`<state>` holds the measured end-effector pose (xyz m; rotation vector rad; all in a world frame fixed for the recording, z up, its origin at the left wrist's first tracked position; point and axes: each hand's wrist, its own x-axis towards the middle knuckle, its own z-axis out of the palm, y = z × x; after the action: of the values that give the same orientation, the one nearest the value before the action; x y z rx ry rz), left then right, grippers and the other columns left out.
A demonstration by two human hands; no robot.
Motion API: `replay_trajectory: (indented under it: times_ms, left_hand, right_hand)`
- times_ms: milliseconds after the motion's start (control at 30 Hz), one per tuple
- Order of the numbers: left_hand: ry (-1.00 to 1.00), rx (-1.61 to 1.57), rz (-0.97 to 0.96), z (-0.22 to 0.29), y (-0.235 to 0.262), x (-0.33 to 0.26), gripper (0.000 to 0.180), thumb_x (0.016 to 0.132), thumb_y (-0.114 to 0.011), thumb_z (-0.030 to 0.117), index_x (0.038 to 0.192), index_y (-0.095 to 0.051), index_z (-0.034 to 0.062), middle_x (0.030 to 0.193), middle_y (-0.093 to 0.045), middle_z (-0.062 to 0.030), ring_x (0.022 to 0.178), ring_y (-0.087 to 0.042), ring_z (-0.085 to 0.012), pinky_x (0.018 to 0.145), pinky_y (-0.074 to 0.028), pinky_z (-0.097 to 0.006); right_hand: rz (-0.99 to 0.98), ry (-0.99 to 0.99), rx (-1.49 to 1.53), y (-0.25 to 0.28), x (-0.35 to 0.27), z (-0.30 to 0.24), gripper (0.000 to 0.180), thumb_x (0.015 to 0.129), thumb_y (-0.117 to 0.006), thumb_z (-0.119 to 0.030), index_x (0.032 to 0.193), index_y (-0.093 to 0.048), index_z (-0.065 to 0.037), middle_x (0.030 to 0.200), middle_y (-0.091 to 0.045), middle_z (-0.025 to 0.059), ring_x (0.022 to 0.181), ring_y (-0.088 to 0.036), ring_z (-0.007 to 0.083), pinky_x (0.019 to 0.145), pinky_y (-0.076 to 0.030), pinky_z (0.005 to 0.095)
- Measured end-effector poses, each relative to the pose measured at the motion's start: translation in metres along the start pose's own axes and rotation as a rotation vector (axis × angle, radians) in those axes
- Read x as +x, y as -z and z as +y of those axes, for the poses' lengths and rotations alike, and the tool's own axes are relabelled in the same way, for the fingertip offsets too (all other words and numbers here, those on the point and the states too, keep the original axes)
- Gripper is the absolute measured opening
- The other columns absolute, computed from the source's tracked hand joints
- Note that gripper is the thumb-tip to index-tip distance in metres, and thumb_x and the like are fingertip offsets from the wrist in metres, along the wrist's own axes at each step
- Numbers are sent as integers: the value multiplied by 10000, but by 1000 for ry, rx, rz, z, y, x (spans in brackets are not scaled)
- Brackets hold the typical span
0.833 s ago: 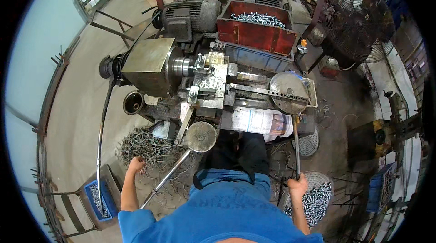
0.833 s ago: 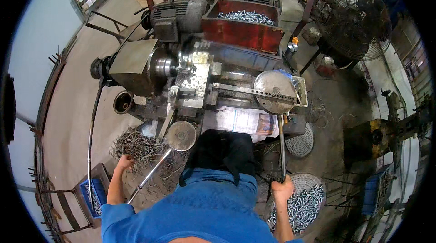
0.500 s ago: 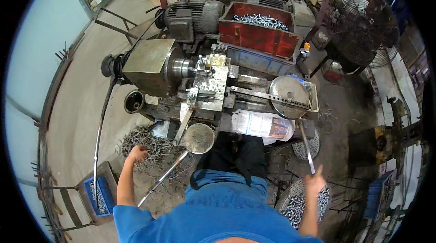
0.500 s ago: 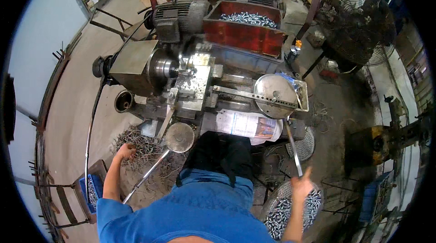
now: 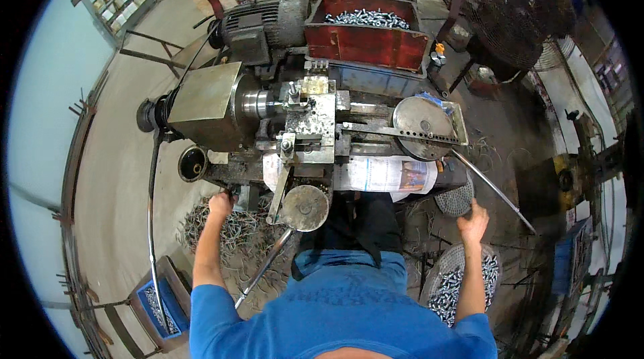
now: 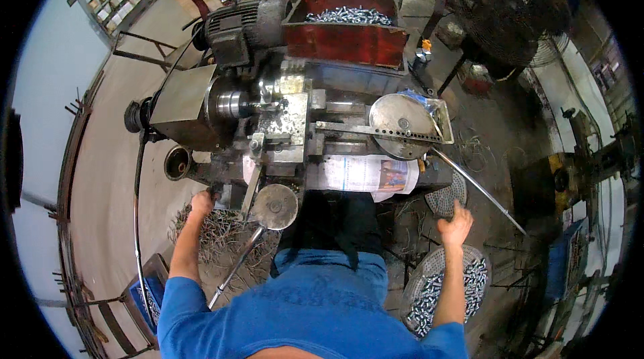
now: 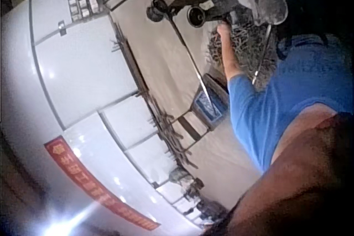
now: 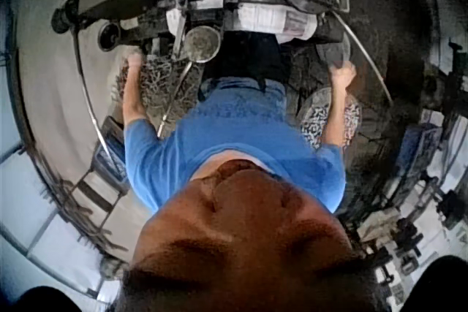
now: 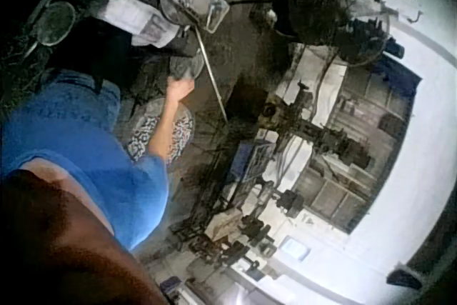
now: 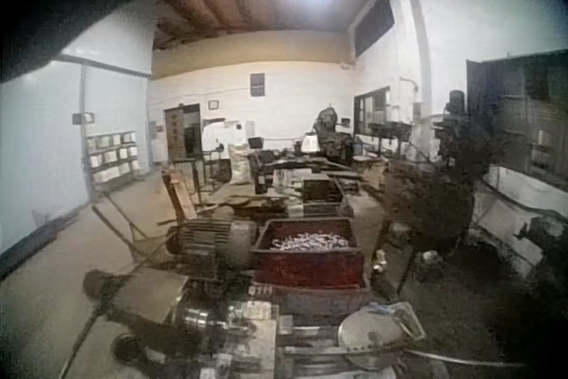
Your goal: The person produces small metal fasteners by loading small metal blanks into a lathe and operating lever controls to shape them before dropping the finished items into a basket.
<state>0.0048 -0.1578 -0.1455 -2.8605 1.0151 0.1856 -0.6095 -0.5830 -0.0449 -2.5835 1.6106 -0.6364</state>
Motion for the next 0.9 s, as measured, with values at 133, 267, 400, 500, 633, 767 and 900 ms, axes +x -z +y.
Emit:
replay_trajectory:
  times_ms: [133,267,400,500,633,767,900]
  left_hand:
    - [405,-243,308,31,-71,-6,495,808,-562,485,778,-624,-5,756,-638,-218,731,-633,-378,646,-510,-458]
    - [296,-178,129,34,-64,-2,430,798,-587,438,849,-600,11,827,-640,-215,763,-641,-351,642,-516,-454]
    - [23,0,-120,-2,-25,4,430,770,-601,450,971,-571,71,890,-653,-165,811,-644,-326,666,-516,-449]
    - [42,19,-168,-4,-12,-5,443,764,-596,459,981,-595,72,915,-653,-165,874,-635,-321,714,-508,-448]
    - [149,-216,-99,-17,57,-21,475,767,-623,460,1080,-625,103,933,-650,-176,888,-628,-325,776,-496,-411]
    - [219,-315,129,-69,158,-54,395,807,-592,373,1115,-612,127,927,-656,-162,878,-624,-332,738,-494,-419]
    - [451,-251,425,-142,211,-108,383,842,-549,388,1095,-613,109,905,-655,-173,858,-624,-352,743,-487,-432]
  right_hand:
    - [-166,-150,129,5,-19,-26,525,567,-594,-139,1073,-622,-3,959,-605,217,928,-532,371,887,-406,422]
    - [-116,-11,92,2,-3,-21,472,568,-584,-123,1016,-641,14,919,-630,210,837,-596,354,784,-470,401]
    - [-80,145,245,40,62,-85,447,588,-574,-115,1016,-636,-4,890,-627,212,882,-572,371,791,-447,422]
    - [-67,338,416,59,111,-163,429,583,-581,-100,998,-638,-11,880,-634,190,844,-584,336,745,-461,402]
    - [-131,719,558,60,151,-283,448,568,-617,-173,985,-640,-13,876,-633,169,844,-561,350,744,-464,412]
    - [17,1133,600,32,166,-411,356,529,-622,-174,855,-643,-31,913,-623,98,895,-530,304,802,-437,405]
    - [-67,1271,159,-8,170,-489,237,460,-631,-178,665,-681,-71,816,-642,85,871,-550,273,839,-425,363]
